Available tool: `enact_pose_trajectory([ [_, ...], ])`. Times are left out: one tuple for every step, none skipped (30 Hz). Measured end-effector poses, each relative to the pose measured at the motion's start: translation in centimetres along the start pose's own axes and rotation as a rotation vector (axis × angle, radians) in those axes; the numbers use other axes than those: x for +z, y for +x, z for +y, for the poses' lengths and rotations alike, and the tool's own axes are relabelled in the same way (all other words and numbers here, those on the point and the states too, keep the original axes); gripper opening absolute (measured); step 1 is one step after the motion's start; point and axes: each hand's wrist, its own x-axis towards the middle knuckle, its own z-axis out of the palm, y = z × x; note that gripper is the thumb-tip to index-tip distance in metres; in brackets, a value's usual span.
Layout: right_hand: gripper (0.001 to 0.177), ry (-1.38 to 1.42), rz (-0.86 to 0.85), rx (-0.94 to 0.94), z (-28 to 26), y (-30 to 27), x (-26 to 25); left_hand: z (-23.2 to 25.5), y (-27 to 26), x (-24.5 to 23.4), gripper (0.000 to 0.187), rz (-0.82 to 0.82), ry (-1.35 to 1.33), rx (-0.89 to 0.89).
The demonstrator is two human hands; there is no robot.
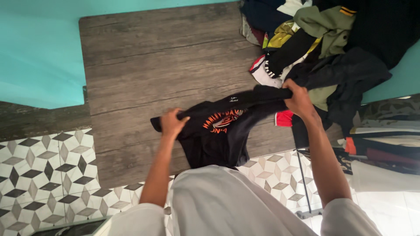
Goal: The person smooths a white short-sleeved shirt on a wooden table, places a green hanger inside it, and hangs it on a nearby clothing rack. Then the person smooths a black t-shirt on the table, places a yellow hanger inside it, and hangs it on the rack.
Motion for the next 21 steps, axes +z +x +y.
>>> enact_pose_trajectory([
  [0.04, 0.013, 0.015, -0.016, 0.3, -0.3, -0.2, -0.4, -0.1, -1.7, 0.047, 0.017, 0.054, -0.005],
  [0.042, 0.027, 0.029, -0.033, 0.6, -0.5, -0.5, -0.9, -0.2, -3.2, 0.041, 0.082, 0.015, 0.062],
  [0.046, 0.038, 0.035, -0.103, 0.8, -0.6, -0.7, -1.9, -0.4, -4.8, 0.035, 0.145, -0.022, 0.128],
  [0.049, 0.048, 0.04, -0.174, 1.0, -0.8, -0.9, -2.8, -0.5, -6.1, 0.031, 0.187, 0.05, 0.127],
  [0.053, 0.059, 0.041, -0.244, 1.3, -1.0, -1.1, -3.7, -1.0, -7.2, 0.028, 0.227, 0.122, 0.122],
  [0.046, 0.037, 0.033, -0.223, 1.7, -1.2, -1.1, -4.5, -1.1, -8.5, 0.031, 0.289, 0.077, 0.163],
  [0.041, 0.013, 0.023, -0.204, 2.3, -1.5, -1.0, -5.0, -1.5, -9.6, 0.035, 0.351, 0.03, 0.202],
  [0.035, -0.011, 0.013, -0.184, 3.1, -1.8, -0.8, -5.2, -2.5, -10.5, 0.035, 0.354, -0.001, 0.195],
  [0.03, 0.068, 0.025, -0.163, 4.1, -1.8, -0.6, -5.2, -3.0, -11.6, 0.034, 0.362, -0.031, 0.19],
  [0.025, 0.146, 0.037, -0.141, 5.2, -1.9, -0.6, -5.0, -3.6, -12.5, 0.033, 0.369, -0.061, 0.186],
  [0.022, 0.224, 0.048, -0.117, 6.4, -2.0, -0.3, -4.7, -4.4, -13.0, 0.035, 0.347, -0.064, 0.215],
  [0.021, 0.217, 0.04, -0.102, 7.5, -2.3, 0.1, -4.4, -5.3, -13.5, 0.036, 0.325, -0.068, 0.244],
  [0.019, 0.213, 0.03, -0.089, 8.5, -2.6, 0.6, -4.1, -6.3, -13.8, 0.038, 0.304, -0.067, 0.271],
  [0.018, 0.209, 0.021, -0.076, 9.3, -2.8, 1.2, -3.8, -7.0, -13.6, 0.038, 0.256, -0.076, 0.209],
  [0.017, 0.221, -0.031, -0.065, 9.8, -2.8, 2.7, -3.5, -7.6, -13.2, 0.038, 0.207, -0.085, 0.147],
  [0.019, 0.233, -0.083, -0.055, 10.0, -2.7, 5.0, -3.3, -8.2, -12.8, 0.038, 0.159, -0.094, 0.086],
  [0.022, 0.243, -0.138, -0.042, 10.4, -2.9, 7.1, -3.3, -8.8, -12.3, 0.042, 0.057, -0.111, -0.056],
  [0.025, 0.214, -0.119, -0.197, 10.7, -3.0, 9.5, -3.5, -9.4, -11.8, 0.047, -0.045, -0.129, -0.197],
  [0.03, 0.18, -0.089, -0.35, 10.7, -2.7, 12.1, -3.7, -9.2, -11.4, 0.051, -0.149, -0.148, -0.326],
  [0.028, 0.148, -0.072, -0.353, 10.3, -2.1, 14.8, -4.1, -8.9, -11.2, 0.056, -0.135, -0.16, -0.228],
  [0.026, 0.118, -0.06, -0.356, 9.8, -1.6, 17.2, -4.6, -9.0, -10.8, 0.061, -0.123, -0.174, -0.135],
])
